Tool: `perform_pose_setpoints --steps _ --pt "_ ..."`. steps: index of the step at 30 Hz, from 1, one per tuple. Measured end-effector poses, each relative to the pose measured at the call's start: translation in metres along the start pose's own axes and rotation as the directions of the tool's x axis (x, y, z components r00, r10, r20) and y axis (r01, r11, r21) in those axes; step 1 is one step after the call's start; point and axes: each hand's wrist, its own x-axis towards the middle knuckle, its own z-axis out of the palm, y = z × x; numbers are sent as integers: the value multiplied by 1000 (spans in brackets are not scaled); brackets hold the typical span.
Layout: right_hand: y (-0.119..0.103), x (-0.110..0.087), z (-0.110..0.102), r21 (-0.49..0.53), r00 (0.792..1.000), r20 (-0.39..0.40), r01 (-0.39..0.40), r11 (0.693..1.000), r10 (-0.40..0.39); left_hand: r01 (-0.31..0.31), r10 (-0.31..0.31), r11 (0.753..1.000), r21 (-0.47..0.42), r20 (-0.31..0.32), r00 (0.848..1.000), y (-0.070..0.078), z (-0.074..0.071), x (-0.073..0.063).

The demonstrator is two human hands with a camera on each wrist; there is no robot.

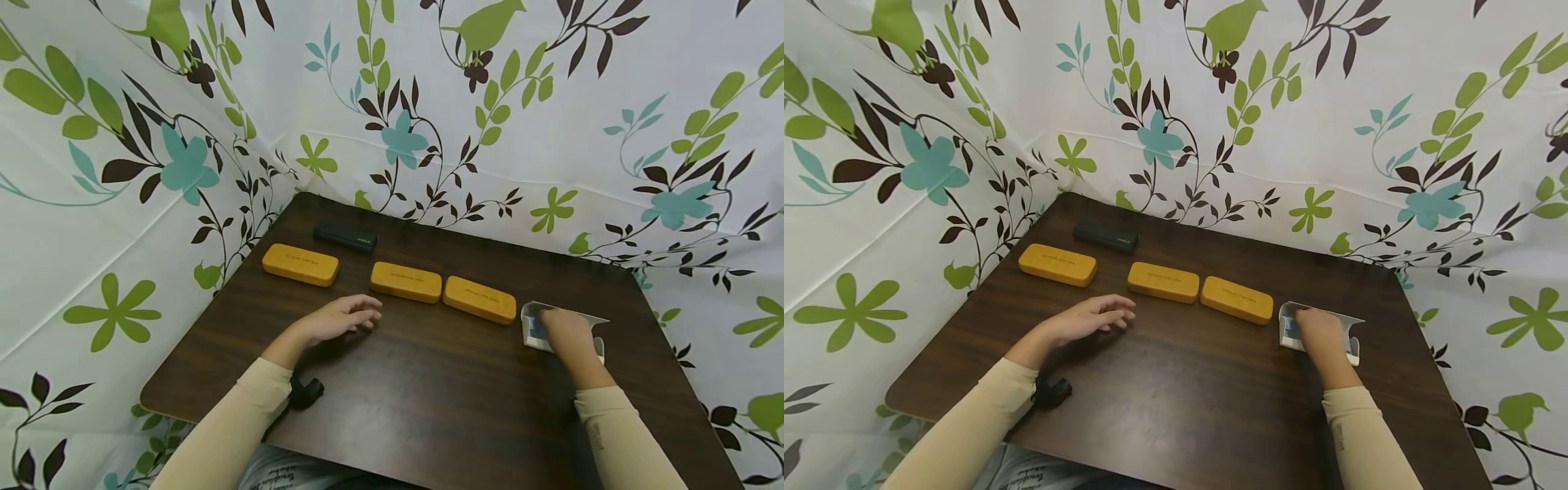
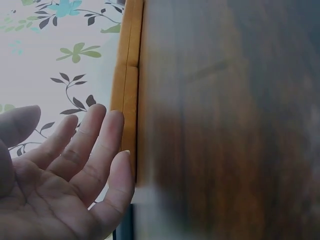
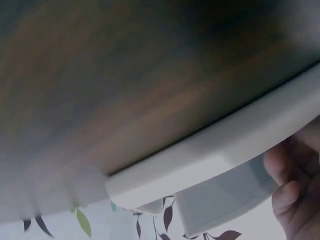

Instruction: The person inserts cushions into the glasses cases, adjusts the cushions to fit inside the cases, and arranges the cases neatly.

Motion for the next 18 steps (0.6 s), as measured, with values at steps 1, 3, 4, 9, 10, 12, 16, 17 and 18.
perform_pose_setpoints --steps 1,3,4,9,10,12,16,17,18 --pt "-1 1 -1 -2 1000 5 -1 1000 1 0 0 1000 -2 1 1000 0 0 -1" --pt "-3 3 -2 11 999 34 -2 1000 2 -7 7 1000 -4 -4 1000 0 -1 -2" --pt "-4 5 -3 23 998 61 4 1000 -6 -11 11 1000 -2 -12 1000 0 -2 -2" --pt "-8 13 -5 137 983 164 59 989 -82 -18 19 1000 14 -32 999 -2 -5 -5" --pt "-8 14 -4 152 981 173 61 986 -88 -18 19 1000 16 -32 999 -2 -6 -5" --pt "-8 15 -5 169 981 177 51 984 -81 -26 27 1000 14 -24 999 -3 -7 -5" --pt "-7 15 -3 203 988 147 24 979 -54 -12 12 1000 6 -17 1000 -3 -6 -5" --pt "-6 15 -3 214 989 135 28 977 -58 -9 9 1000 9 -15 1000 -3 -6 -4" --pt "-5 14 -2 222 990 127 31 975 -60 -3 3 1000 11 -12 1000 -3 -5 -4"
